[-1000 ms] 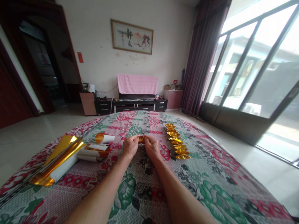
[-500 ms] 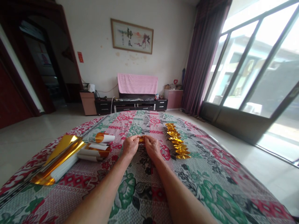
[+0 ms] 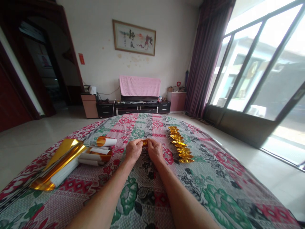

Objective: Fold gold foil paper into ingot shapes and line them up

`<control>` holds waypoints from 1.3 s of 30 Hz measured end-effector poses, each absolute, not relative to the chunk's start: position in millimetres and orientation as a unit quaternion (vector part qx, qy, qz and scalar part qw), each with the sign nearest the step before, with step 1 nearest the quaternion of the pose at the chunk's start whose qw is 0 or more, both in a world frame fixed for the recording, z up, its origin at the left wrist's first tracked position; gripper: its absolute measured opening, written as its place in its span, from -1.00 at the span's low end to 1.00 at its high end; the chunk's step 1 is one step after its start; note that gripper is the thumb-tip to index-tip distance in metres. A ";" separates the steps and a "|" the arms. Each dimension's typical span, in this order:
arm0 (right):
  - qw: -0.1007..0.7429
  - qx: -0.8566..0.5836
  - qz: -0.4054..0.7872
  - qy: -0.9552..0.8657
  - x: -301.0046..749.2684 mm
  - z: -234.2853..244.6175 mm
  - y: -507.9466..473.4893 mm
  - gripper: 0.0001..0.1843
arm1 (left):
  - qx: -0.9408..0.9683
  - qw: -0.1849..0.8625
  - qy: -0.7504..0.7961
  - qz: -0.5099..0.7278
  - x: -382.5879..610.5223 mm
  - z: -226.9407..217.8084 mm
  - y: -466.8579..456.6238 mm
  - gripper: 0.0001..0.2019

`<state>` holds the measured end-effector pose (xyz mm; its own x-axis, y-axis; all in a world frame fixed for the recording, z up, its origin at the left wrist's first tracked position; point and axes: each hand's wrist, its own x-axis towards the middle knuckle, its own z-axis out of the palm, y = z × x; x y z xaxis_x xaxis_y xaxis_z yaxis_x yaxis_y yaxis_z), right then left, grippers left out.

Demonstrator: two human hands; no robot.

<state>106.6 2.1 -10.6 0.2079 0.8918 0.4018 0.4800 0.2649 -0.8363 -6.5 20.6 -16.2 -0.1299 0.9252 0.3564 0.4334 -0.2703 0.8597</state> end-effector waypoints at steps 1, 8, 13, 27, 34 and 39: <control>0.522 -0.574 0.191 -0.601 106.6 -10.7 2.2 -0.64 | 0.611 0.243 0.554 0.510 -6.3 -16.1 20.7 -0.75; 0.516 -0.564 0.201 -0.613 106.1 -7.0 -0.5 -0.64 | 0.601 0.225 0.580 0.501 -8.9 -8.9 17.9 -0.73; 0.505 -0.571 0.207 -0.613 105.1 -2.4 -3.1 -0.68 | 0.575 0.254 0.571 0.528 -9.4 -6.1 18.1 -0.72; 0.553 -0.563 0.257 -0.558 104.8 -11.5 7.6 -0.70 | 0.574 0.314 0.520 0.548 -4.5 -8.7 16.3 -0.51; 0.580 -0.541 0.305 -0.528 105.1 -12.5 10.2 -0.73 | 0.580 0.295 0.536 0.538 -1.8 -8.8 15.6 -0.75; 0.555 -0.544 0.306 -0.550 103.0 -8.8 5.2 -0.75 | 0.573 0.281 0.549 0.540 -3.1 -6.0 14.8 -0.76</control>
